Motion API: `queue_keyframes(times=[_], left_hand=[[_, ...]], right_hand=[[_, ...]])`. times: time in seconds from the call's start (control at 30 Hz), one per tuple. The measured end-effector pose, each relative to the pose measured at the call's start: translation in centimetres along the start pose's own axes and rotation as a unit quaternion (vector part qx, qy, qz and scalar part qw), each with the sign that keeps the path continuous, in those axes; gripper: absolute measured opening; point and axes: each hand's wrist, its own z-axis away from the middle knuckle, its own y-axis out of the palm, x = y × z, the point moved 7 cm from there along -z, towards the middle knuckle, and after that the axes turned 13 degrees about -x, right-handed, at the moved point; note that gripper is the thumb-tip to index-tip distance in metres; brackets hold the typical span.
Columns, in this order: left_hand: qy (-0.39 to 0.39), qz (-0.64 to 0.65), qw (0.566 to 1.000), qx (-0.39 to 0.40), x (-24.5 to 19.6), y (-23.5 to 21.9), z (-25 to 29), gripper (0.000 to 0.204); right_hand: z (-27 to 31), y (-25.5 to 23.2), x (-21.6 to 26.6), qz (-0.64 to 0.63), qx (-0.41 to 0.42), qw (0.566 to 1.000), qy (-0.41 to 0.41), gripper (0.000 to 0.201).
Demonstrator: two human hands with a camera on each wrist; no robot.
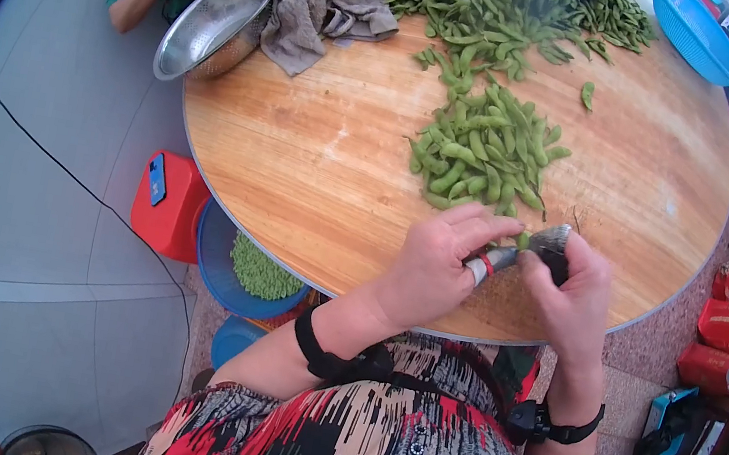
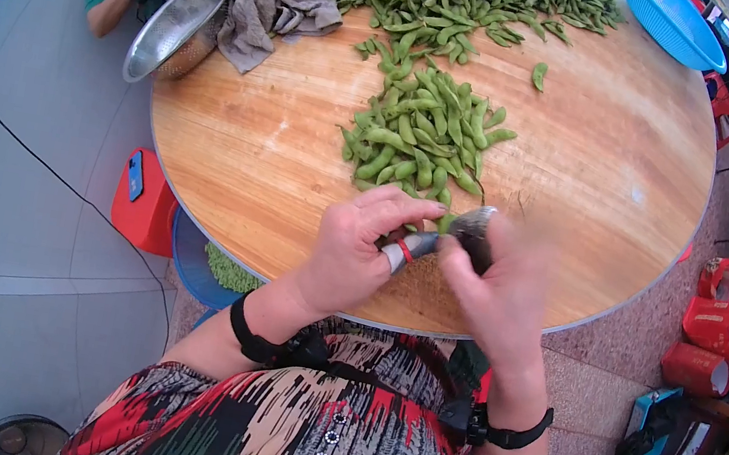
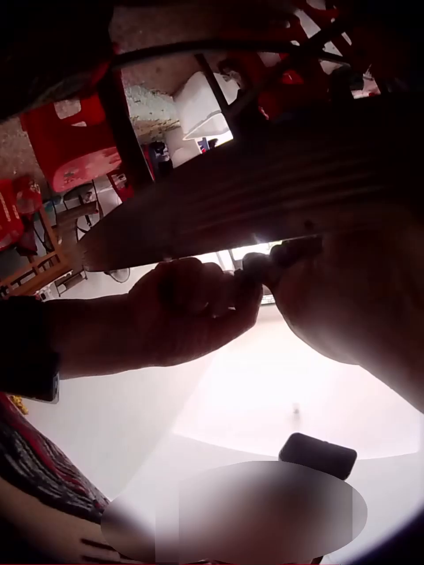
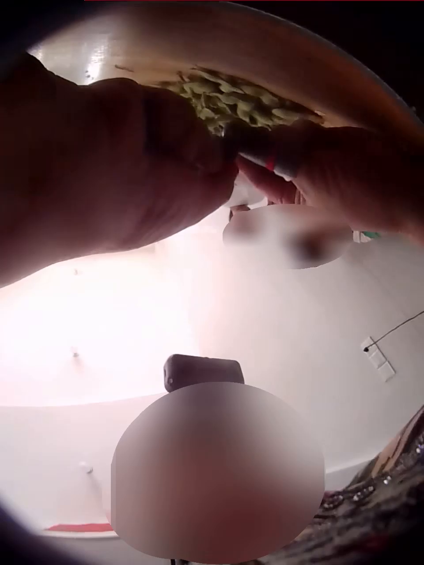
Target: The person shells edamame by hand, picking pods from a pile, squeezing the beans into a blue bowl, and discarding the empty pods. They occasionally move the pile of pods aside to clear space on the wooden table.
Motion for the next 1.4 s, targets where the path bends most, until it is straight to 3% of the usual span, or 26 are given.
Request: queue_keyframes(times=[0.03, 0.07, 0.1, 0.17, 0.2, 0.23, 0.27, 0.3, 0.33, 0.37, 0.43, 0.5, 0.57, 0.6, 0.63, 0.67, 0.7, 0.73, 0.83, 0.9, 1.07, 1.23, 1.4], left_hand=[[0.031, 0.002, 1.000, -0.001, 0.1, -0.3, -0.2, 0.026], [0.062, 0.003, 0.998, -0.003, 0.1, -0.5, -0.3, 0.022], [0.062, 0.001, 0.998, -0.003, 0.4, -0.7, -0.5, 0.022], [-0.052, 0.139, 0.989, -0.004, 1.8, -0.8, -0.7, 0.015], [-0.158, 0.198, 0.967, 0.027, 2.8, -0.5, -0.3, 0.014], [-0.158, 0.199, 0.967, 0.026, 2.5, -0.7, 0.0, 0.014], [-0.181, 0.209, 0.956, 0.100, 2.1, 0.1, 0.5, 0.015], [-0.203, 0.217, 0.939, 0.174, 1.6, 0.9, 1.2, 0.017], [-0.125, 0.157, 0.944, 0.263, 0.4, 1.5, 1.7, 0.020], [-0.124, 0.157, 0.943, 0.266, -0.2, 1.5, 1.8, 0.020], [-0.020, 0.094, 0.939, 0.330, -2.0, 1.9, 2.7, 0.021], [-0.054, 0.086, 0.948, 0.301, -1.2, 1.8, 2.5, 0.027], [-0.184, 0.157, 0.965, 0.098, 1.1, 0.3, 1.4, 0.032], [-0.281, 0.271, 0.920, 0.043, 1.7, 0.2, 1.3, 0.035], [-0.281, 0.271, 0.920, 0.045, 1.6, 0.2, 1.1, 0.035], [-0.336, 0.370, 0.863, 0.073, 1.5, 0.9, 1.4, 0.034], [-0.385, 0.462, 0.793, 0.100, 1.2, 1.5, 1.7, 0.033], [-0.385, 0.461, 0.793, 0.100, 1.3, 1.5, 1.8, 0.033], [-0.384, 0.459, 0.795, 0.095, 2.2, 1.7, 1.7, 0.022], [-0.302, 0.466, 0.831, 0.028, 2.6, 1.1, 0.7, 0.009], [-0.294, 0.413, 0.862, -0.005, 2.5, 0.8, 0.4, 0.008], [-0.266, 0.337, 0.903, -0.034, 2.8, 0.3, 0.3, 0.009], [-0.167, 0.179, 0.967, -0.074, 2.9, -0.5, -0.2, 0.012]], right_hand=[[0.4, 0.5, 0.5, -0.008, 0.017, 1.000, 0.005, 0.010], [0.6, 1.0, 0.1, -0.122, 0.030, 0.989, 0.081, 0.011], [0.5, 1.1, 0.0, -0.123, 0.031, 0.989, 0.081, 0.011], [0.0, 0.7, -1.3, -0.149, -0.022, 0.985, 0.078, 0.012], [-0.5, 0.4, -0.9, -0.047, -0.046, 0.998, -0.023, 0.013], [-0.6, 0.2, -1.3, -0.046, -0.046, 0.998, -0.024, 0.013], [-0.6, 0.2, -0.8, 0.130, -0.044, 0.985, -0.103, 0.014], [-0.5, 0.5, -0.3, 0.301, -0.041, 0.936, -0.177, 0.014], [-0.4, 0.8, -0.4, 0.289, -0.037, 0.940, -0.176, 0.015], [-0.4, 0.8, -0.5, 0.291, -0.039, 0.940, -0.175, 0.015], [-0.3, 0.9, -0.4, 0.309, -0.057, 0.929, -0.196, 0.013], [-0.5, 0.4, -1.1, 0.242, -0.074, 0.949, -0.187, 0.013], [-0.4, -0.3, -1.2, 0.174, -0.089, 0.965, -0.173, 0.013], [-0.6, -0.2, -2.5, 0.042, -0.032, 0.998, -0.033, 0.013], [-0.2, 0.2, -3.6, -0.091, 0.026, 0.989, 0.109, 0.013], [0.0, -0.1, -3.1, -0.091, 0.026, 0.989, 0.111, 0.013], [0.7, 0.7, -3.2, -0.195, 0.078, 0.956, 0.205, 0.014], [1.5, 1.8, -3.2, -0.295, 0.128, 0.900, 0.295, 0.014], [2.0, 2.7, -2.3, -0.306, 0.173, 0.900, 0.259, 0.016], [2.1, 2.7, -1.2, -0.286, 0.187, 0.913, 0.221, 0.017], [2.7, 3.4, -1.3, -0.268, 0.221, 0.917, 0.194, 0.021], [2.7, 4.0, -1.2, -0.323, 0.237, 0.884, 0.241, 0.022], [2.6, 4.1, -2.1, -0.371, 0.218, 0.852, 0.298, 0.022]])
